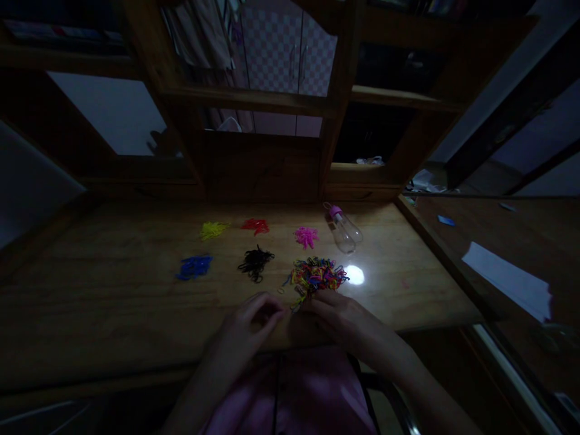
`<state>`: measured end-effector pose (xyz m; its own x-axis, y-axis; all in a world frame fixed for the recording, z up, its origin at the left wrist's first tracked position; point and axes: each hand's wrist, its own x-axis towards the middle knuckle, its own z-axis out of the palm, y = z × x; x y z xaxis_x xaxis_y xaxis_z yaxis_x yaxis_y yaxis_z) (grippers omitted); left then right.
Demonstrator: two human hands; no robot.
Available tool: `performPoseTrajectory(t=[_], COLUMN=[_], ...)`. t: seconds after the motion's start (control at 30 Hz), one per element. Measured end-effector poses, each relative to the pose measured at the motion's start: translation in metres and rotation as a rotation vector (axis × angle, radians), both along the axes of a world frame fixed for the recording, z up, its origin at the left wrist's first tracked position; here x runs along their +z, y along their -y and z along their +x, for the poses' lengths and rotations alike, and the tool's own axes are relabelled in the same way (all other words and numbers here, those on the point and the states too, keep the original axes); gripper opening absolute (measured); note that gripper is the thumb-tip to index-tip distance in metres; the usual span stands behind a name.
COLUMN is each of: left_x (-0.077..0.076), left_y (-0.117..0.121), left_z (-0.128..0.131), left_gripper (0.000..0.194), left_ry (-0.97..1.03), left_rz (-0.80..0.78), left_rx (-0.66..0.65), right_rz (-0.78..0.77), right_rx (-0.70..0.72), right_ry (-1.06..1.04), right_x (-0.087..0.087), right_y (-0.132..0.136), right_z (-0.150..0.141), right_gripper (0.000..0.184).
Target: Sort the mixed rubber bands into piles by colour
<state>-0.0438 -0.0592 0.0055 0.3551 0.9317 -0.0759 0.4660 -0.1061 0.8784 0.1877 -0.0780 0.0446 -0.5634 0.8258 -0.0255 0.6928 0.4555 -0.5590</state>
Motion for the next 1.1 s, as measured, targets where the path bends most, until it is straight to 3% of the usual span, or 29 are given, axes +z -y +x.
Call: performPoseTrajectory(t=[0.23, 0.37, 0.67, 0.93, 1.1], left_x=[0.000, 0.000, 0.002, 0.000, -0.005], left_y=[0.002, 0.002, 0.000, 0.002, 0.004], left_z=[-0.001, 0.000, 0.012, 0.026, 0.028], left_gripper=[0.008, 0.008, 0.009, 0.006, 0.008], left_ry=[0.007, 0.034, 0.085, 0.150, 0.170], left_rz=[0.030, 0.033, 0.092, 0.025, 0.056], left_rx=[0.052, 0.081, 0.111, 0.138, 0.117], right_rz=[0.128, 0.160, 0.070, -0.175, -0.219], right_rx=[-0.020, -0.061, -0.237, -0.513, -0.497], right_ry=[0.143, 0.090, -0.285, -0.495, -0.480], right_x=[-0.024, -0.030, -0.012, -0.023, -0.022], right_y=[-0.007, -0.010, -0.009, -0.006, -0.001], right_z=[-0.006, -0.006, 0.013, 0.028, 0.027], right_gripper=[0.013, 0.015, 0.020, 0.011, 0.010])
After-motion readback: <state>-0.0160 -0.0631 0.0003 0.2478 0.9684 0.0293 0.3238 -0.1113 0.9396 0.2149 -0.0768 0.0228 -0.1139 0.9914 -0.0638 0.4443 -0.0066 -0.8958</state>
